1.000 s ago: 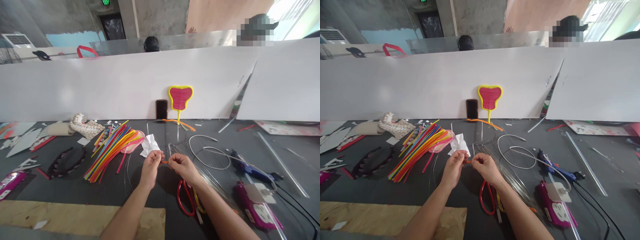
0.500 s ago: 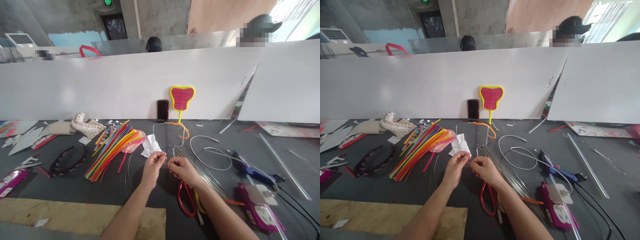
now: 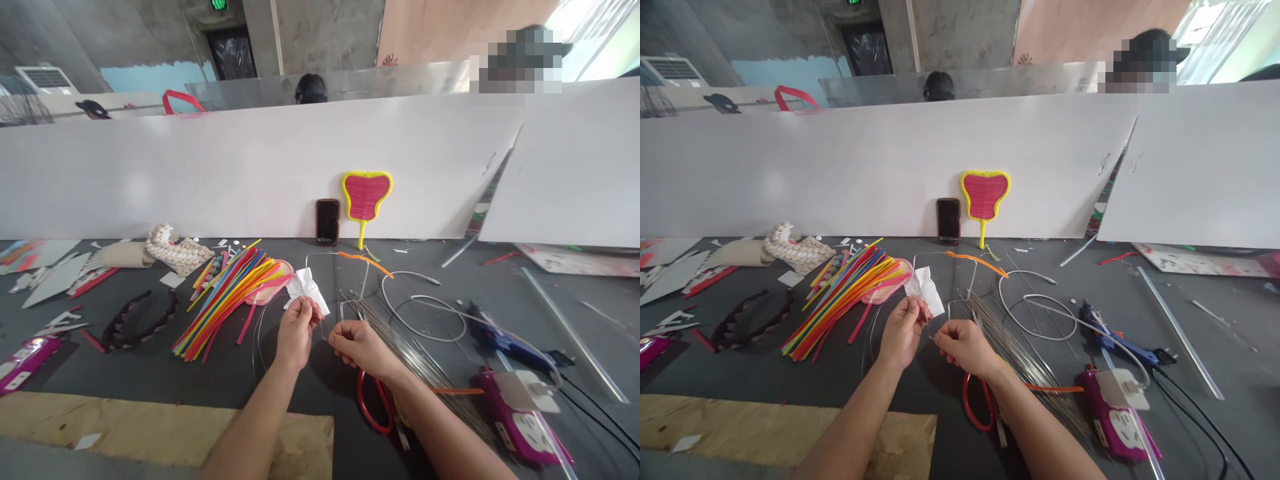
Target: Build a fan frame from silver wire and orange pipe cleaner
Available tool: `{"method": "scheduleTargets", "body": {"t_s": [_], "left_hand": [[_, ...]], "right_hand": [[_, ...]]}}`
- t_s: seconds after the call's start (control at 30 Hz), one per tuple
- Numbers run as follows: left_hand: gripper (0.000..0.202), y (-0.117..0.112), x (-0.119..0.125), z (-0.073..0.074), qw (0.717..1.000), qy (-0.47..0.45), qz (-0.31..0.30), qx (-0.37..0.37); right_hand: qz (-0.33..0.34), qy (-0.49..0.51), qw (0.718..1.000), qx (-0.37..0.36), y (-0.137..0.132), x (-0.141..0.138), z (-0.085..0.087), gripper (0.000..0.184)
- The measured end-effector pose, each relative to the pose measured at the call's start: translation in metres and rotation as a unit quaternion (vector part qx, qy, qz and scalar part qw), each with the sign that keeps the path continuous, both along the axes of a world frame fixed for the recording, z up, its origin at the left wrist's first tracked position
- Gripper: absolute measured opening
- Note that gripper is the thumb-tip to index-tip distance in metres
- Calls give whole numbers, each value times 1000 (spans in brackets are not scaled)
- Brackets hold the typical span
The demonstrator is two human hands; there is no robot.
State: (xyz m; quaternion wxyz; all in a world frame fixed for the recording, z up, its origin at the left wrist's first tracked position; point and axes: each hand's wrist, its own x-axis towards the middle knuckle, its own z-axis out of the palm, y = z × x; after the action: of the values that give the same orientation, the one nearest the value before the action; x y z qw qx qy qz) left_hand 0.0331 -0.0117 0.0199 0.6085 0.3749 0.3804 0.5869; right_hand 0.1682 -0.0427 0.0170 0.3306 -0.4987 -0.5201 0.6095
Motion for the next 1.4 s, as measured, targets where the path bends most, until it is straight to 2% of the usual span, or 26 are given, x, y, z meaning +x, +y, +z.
{"method": "scheduleTargets", "body": {"t_s": [0.13,0.23,0.3,0.33,0.4,0.43,0.47,0.6,0.73,0.83,1.03,1.07,1.13,1.2,1.3,1.4], "left_hand": [[29,-1,2,0,999,-28,-32,-15],[36,2,-3,1,997,-53,-41,-29],[39,5,-11,5,999,-42,6,-14],[38,5,-15,8,998,-19,56,4],[37,4,-23,17,979,68,177,74],[36,3,-25,23,964,117,211,108],[32,0,-25,28,955,165,207,131],[10,-6,-8,45,942,298,51,144],[5,-3,15,45,908,388,28,157],[9,-1,24,41,878,455,2,150],[15,-2,24,39,862,490,-3,129],[15,-2,22,38,863,489,-2,127],[15,-2,20,37,868,482,-13,121],[16,-2,19,35,875,472,-32,108],[16,-4,20,30,874,476,-48,89],[18,-7,21,27,854,509,-64,88]], "right_hand": [[-12,2,1000,-3,0,-2,-2,23],[-22,-16,1000,2,0,-2,-1,22],[-20,-34,999,6,0,-2,0,21],[-19,-42,999,8,-1,-1,1,21],[-24,-56,998,17,-1,-1,1,22],[-30,-62,997,24,-2,0,1,23],[-37,-66,997,32,-2,0,1,23],[-41,-73,994,70,-4,0,-1,22],[-42,-81,990,110,-5,-3,-4,17],[-47,-84,988,120,-6,-5,-5,15],[-3,-44,988,147,2,12,3,8],[-5,-25,988,151,4,18,5,14],[-38,27,988,147,9,31,8,31],[-71,87,984,136,13,40,10,36],[-98,158,976,110,15,43,9,29],[-121,192,970,86,16,38,6,21]]}}
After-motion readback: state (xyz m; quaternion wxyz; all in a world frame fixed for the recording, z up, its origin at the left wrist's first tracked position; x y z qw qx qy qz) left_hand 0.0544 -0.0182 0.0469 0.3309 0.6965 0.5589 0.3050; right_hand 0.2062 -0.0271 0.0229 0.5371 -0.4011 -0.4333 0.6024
